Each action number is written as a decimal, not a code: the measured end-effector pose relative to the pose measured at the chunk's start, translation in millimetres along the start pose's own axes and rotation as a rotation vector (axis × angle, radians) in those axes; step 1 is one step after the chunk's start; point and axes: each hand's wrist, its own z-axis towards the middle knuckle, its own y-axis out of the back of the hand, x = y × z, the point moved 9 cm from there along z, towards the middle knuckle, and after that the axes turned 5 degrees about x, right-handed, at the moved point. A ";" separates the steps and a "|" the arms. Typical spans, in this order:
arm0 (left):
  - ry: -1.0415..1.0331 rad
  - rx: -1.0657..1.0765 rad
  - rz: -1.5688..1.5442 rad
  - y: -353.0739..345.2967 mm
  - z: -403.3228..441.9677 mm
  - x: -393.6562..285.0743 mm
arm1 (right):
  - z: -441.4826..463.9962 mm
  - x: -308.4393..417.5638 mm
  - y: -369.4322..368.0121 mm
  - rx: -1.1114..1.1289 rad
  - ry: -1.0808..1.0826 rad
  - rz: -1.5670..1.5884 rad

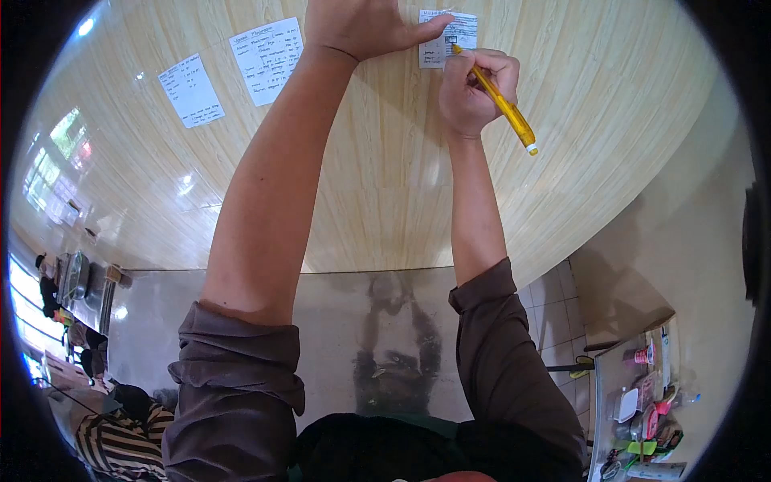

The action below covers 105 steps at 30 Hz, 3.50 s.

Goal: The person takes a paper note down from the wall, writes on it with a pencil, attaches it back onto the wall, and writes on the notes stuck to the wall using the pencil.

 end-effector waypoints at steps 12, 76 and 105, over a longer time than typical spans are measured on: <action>-0.002 -0.007 0.008 -0.7 -0.6 -0.1 | 2.8 3.5 2.3 -0.039 -0.006 -0.021; 0.049 0.044 -0.009 -1.8 0.0 2.2 | -0.5 6.2 -5.2 0.102 0.039 -0.060; 0.016 0.019 0.014 -2.6 -0.5 1.4 | -2.7 9.9 0.2 0.047 0.096 -0.081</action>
